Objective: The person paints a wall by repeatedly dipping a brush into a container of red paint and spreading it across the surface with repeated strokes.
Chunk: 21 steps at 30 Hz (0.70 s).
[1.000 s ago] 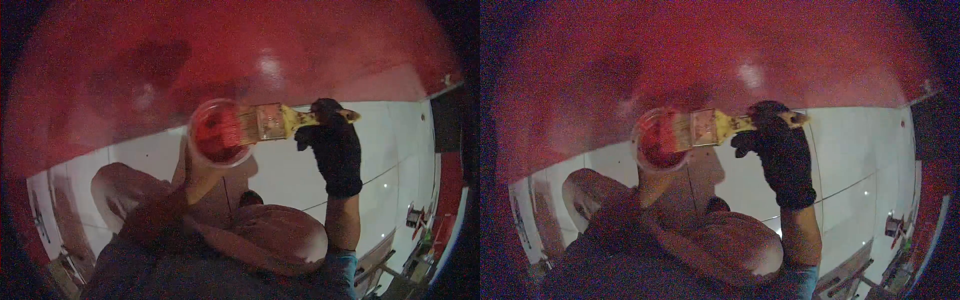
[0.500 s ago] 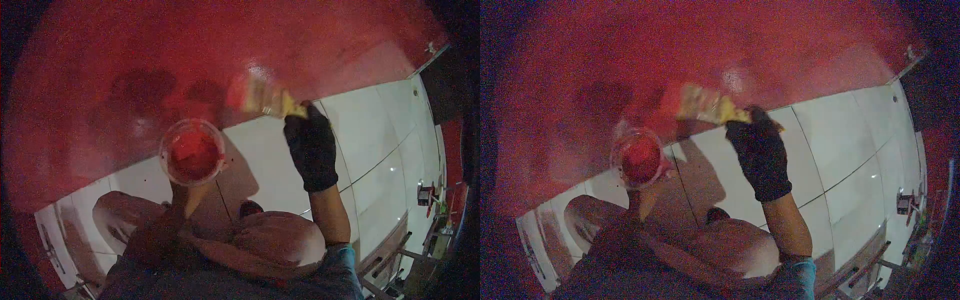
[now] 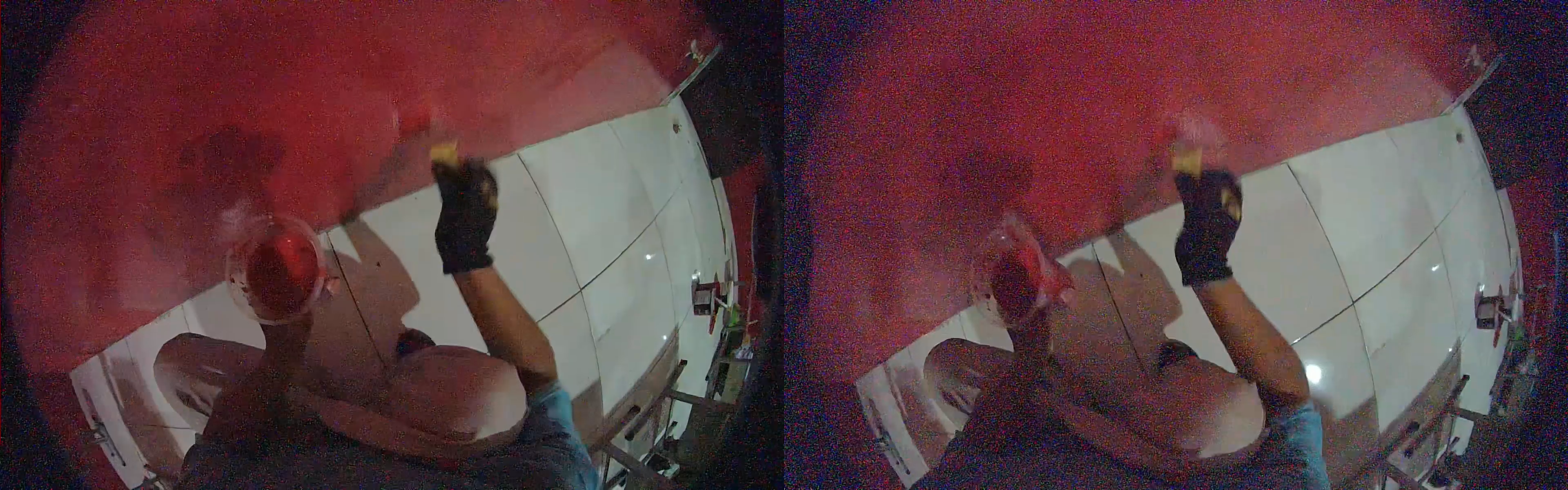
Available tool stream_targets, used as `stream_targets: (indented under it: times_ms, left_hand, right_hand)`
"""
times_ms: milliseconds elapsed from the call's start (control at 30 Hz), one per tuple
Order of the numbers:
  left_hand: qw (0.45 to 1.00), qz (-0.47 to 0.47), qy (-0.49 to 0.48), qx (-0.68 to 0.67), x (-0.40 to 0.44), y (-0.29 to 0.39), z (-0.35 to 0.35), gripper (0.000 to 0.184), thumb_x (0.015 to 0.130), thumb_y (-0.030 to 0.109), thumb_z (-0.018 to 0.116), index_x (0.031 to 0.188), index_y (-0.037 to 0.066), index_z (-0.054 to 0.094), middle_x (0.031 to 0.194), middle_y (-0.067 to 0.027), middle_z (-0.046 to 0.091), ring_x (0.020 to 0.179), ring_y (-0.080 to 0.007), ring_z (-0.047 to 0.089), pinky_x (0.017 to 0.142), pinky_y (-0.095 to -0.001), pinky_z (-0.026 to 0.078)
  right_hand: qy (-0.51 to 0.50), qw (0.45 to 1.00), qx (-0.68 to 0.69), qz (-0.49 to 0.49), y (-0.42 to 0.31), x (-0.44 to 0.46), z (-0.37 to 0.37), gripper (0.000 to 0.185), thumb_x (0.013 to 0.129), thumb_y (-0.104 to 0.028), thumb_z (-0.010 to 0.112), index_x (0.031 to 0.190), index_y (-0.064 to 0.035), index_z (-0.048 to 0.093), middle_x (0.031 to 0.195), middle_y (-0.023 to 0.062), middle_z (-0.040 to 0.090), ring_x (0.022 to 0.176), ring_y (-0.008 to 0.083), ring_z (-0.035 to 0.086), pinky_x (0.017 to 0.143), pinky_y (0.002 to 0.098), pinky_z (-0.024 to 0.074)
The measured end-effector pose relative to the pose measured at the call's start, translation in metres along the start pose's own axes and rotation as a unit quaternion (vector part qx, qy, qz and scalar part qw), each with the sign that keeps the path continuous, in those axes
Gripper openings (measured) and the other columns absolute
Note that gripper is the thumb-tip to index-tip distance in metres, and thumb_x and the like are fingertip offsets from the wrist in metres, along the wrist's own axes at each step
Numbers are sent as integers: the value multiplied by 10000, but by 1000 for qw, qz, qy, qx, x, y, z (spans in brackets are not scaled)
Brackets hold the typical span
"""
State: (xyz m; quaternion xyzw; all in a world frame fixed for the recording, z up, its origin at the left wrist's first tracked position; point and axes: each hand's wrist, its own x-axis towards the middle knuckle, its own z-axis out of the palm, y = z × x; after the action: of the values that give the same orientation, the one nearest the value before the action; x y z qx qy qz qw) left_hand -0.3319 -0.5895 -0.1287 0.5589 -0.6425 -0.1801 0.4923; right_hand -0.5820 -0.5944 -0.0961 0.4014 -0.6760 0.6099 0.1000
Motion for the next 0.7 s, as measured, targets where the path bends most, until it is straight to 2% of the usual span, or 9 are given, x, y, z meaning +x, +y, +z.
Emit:
stream_targets:
  times_ms: [33,133,200,233,267,467,567,633,700]
  left_hand:
    - [1000,-3,4,21,-7,-5,-8,645,667,312,682,1168,24,396,1111,-100,493,974,-215,524,863,-380,435]
    - [998,-7,15,61,-6,-11,-14,640,672,326,677,1163,22,402,1105,-100,498,964,-216,530,859,-382,438]
    - [861,-130,-190,-453,-1,-9,-18,839,652,118,741,1304,117,212,1235,-112,402,1144,-211,414,916,-353,423]
    - [861,-130,-189,-454,-1,-6,-19,839,652,118,741,1304,117,212,1235,-112,402,1144,-211,414,916,-353,423]
    - [869,-137,-183,-438,-1,-3,-20,840,651,123,743,1303,115,214,1233,-111,403,1141,-212,416,915,-354,423]
    - [915,-182,-146,-330,-7,23,-23,842,643,152,756,1299,104,229,1226,-104,409,1125,-212,428,911,-362,418]
    - [951,-145,-185,-201,0,40,-34,835,636,156,761,1291,96,246,1216,-100,415,1105,-214,439,910,-364,407]
    - [966,-89,-224,-94,4,42,-39,827,630,155,765,1284,90,261,1207,-96,421,1088,-217,448,909,-364,397]
    - [969,-63,-226,-80,7,41,-41,827,622,167,772,1275,86,272,1190,-92,428,1077,-221,451,910,-365,390]
  right_hand:
    - [-43,959,249,128,-24,24,-9,141,762,-27,619,788,-64,486,801,17,492,795,101,489,729,261,468]
    - [-32,988,146,32,-66,57,-25,75,802,-21,561,849,-32,504,885,27,517,847,109,503,806,274,451]
    - [-42,959,271,75,-69,55,-22,80,834,-58,537,897,-11,521,954,48,539,895,121,521,845,279,435]
    - [-14,942,305,140,-48,37,-3,98,835,-83,534,851,14,539,740,38,520,696,133,498,647,292,434]
    - [1,864,464,197,-1,-1,16,170,876,-140,503,972,-1,493,980,93,538,887,184,557,843,360,455]
    - [40,785,504,358,12,-63,13,130,885,-144,457,935,-25,470,854,115,568,772,218,595,755,367,508]
    - [-39,843,496,204,-49,17,1,128,880,-141,467,958,-40,469,886,131,571,815,237,588,769,377,496]
    - [-57,989,5,-140,-46,38,-4,135,890,-128,447,993,-44,472,955,147,574,882,243,576,803,375,474]
    - [-33,954,297,-37,-57,28,1,141,897,-111,426,1012,-43,472,992,148,570,917,235,567,825,365,461]
